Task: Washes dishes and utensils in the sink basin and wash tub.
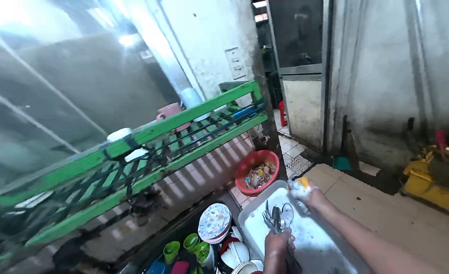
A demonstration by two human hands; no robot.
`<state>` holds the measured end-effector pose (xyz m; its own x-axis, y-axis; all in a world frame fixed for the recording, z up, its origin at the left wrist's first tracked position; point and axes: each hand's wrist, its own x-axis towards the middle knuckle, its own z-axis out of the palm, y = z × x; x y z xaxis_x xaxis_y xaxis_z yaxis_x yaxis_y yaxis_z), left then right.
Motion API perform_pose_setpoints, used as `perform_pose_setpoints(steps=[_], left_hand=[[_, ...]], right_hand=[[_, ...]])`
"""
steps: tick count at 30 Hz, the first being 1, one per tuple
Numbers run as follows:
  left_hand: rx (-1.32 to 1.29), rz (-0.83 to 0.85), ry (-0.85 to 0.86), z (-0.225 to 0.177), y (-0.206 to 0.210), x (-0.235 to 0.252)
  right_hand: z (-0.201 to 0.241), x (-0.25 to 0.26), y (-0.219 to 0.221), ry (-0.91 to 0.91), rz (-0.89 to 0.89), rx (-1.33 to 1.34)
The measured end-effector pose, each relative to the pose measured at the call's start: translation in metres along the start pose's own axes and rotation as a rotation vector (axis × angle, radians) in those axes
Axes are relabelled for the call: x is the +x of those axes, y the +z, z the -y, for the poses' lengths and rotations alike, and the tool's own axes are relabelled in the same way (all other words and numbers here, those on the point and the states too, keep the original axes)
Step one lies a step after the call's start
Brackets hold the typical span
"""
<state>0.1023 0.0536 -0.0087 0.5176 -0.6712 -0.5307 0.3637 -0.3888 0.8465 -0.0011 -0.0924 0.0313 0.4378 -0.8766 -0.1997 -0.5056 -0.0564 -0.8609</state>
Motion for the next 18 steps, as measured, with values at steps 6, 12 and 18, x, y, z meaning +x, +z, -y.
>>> perform_pose_setpoints(steps=[6, 12, 18], left_hand=[[-0.042, 0.189, 0.092, 0.003, -0.002, -0.012], [-0.16, 0.106, 0.035, 0.004, 0.005, -0.007], [-0.214, 0.122, 0.085, 0.006, -0.002, -0.009]], right_hand=[[-0.002, -0.025, -0.006, -0.158, 0.156, -0.176], [-0.004, -0.018, -0.022, 0.018, -0.143, 0.167], [-0.009, -0.049, 0.014, -0.023, 0.108, 0.078]])
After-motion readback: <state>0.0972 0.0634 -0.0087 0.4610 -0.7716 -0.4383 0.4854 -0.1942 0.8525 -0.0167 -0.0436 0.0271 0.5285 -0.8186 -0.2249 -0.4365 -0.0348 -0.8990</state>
